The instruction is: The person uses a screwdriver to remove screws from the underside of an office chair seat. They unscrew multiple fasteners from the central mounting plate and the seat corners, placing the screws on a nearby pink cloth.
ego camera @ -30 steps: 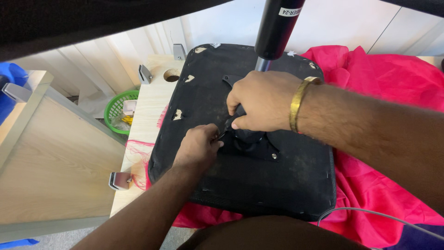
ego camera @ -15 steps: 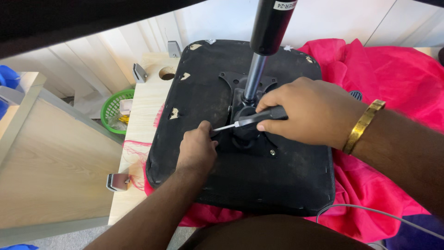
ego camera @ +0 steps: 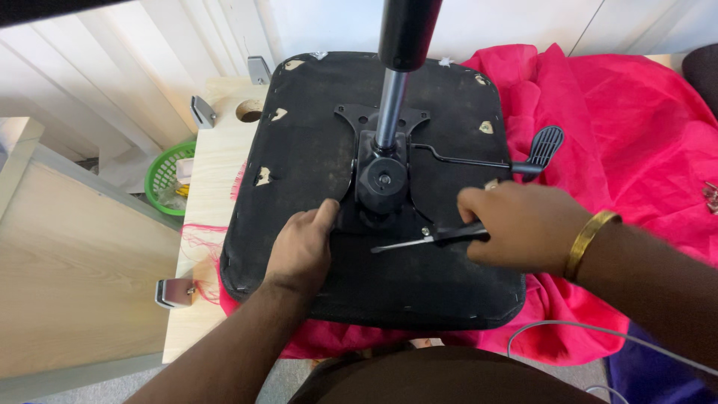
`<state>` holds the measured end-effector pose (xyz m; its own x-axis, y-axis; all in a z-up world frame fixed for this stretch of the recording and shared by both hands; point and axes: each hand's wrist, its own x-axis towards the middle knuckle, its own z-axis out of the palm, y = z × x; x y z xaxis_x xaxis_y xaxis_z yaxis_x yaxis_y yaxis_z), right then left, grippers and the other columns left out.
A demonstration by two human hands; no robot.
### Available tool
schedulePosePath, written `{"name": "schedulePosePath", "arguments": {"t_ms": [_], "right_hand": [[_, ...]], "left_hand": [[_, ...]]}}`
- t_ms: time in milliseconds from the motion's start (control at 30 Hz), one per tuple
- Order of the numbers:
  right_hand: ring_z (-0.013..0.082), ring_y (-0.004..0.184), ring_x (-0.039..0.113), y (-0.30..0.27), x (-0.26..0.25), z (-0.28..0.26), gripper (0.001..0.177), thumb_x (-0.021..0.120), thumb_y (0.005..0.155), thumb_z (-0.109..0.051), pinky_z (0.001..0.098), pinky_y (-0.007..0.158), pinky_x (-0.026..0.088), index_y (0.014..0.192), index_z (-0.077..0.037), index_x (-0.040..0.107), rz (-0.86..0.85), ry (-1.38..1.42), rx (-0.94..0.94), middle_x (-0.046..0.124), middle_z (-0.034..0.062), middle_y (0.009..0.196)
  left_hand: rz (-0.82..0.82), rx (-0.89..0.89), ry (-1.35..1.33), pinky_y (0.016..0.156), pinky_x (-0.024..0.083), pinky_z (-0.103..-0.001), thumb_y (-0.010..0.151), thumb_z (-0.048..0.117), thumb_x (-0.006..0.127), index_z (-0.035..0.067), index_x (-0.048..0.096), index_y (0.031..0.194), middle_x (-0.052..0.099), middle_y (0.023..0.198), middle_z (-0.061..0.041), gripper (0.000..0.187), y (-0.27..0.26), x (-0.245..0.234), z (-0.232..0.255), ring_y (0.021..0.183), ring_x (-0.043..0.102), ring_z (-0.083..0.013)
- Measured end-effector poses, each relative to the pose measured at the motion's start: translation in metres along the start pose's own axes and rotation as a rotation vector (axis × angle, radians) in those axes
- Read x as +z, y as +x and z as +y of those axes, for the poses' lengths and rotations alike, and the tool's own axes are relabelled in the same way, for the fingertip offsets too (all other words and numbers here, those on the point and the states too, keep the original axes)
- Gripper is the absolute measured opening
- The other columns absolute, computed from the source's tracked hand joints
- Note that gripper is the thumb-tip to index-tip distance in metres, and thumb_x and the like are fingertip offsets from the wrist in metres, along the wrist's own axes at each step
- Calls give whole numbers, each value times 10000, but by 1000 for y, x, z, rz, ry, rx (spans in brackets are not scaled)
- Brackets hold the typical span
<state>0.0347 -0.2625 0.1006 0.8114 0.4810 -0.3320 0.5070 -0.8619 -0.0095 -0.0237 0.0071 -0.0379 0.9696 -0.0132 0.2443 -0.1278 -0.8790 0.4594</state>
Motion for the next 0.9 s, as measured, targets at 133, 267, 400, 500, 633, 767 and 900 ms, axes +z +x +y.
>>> {"name": "schedulePosePath", "arguments": {"t_ms": [133,267,400,500,633,767,900], "right_hand": [[306,1008,687,-8,55,33,353,702,807,-347,464,865,561,1112,-189,625,-172,42,159,695,96,1021],[287,1062,661,-17,111,57,339,719,789,-307,436,923,551,1067,-126,649,-165,130,128,680,98,1052],[294,1069,626,-32,147,65,485,739,726,-289,436,923,527,1167,-112,645,8,262,166,630,100,1072],[307,1056,637,-32,153,66,449,721,740,-269,441,914,533,1153,-103,662,28,307,207,632,102,1063],[293,1078,644,-29,148,60,359,692,764,-262,437,929,535,1078,-89,680,-40,287,286,639,95,1078],[286,1088,646,-30,142,55,343,683,784,-275,432,939,538,1076,-96,688,-68,257,311,640,88,1090],[282,1084,640,-31,139,54,399,701,764,-280,436,927,536,1121,-107,667,-37,260,286,632,81,1095]], "left_hand": [[75,233,88,822,585,-428,837,-25,580,62,600,1283,706,1167,-150,454,-26,6,-11,1074,654,-339],[46,229,156,868,586,-394,819,-25,567,75,612,1286,632,1390,-155,479,-35,14,-14,1157,615,-325],[38,200,137,917,573,-398,847,-17,564,68,613,1292,621,1415,-134,455,-39,15,-14,1198,599,-321],[30,161,133,901,568,-407,833,-24,564,68,617,1273,611,1430,-128,453,-40,16,-12,1204,592,-323],[101,122,68,989,518,-437,905,42,579,58,604,1295,617,1420,-122,391,-42,18,-12,1177,579,-347],[192,88,141,1034,446,-488,945,137,602,4,558,1354,587,1372,-160,432,-43,17,-11,1166,547,-394],[144,-15,141,992,443,-487,916,176,625,98,593,1379,567,1350,-131,470,-42,13,-7,1138,532,-376]]}}
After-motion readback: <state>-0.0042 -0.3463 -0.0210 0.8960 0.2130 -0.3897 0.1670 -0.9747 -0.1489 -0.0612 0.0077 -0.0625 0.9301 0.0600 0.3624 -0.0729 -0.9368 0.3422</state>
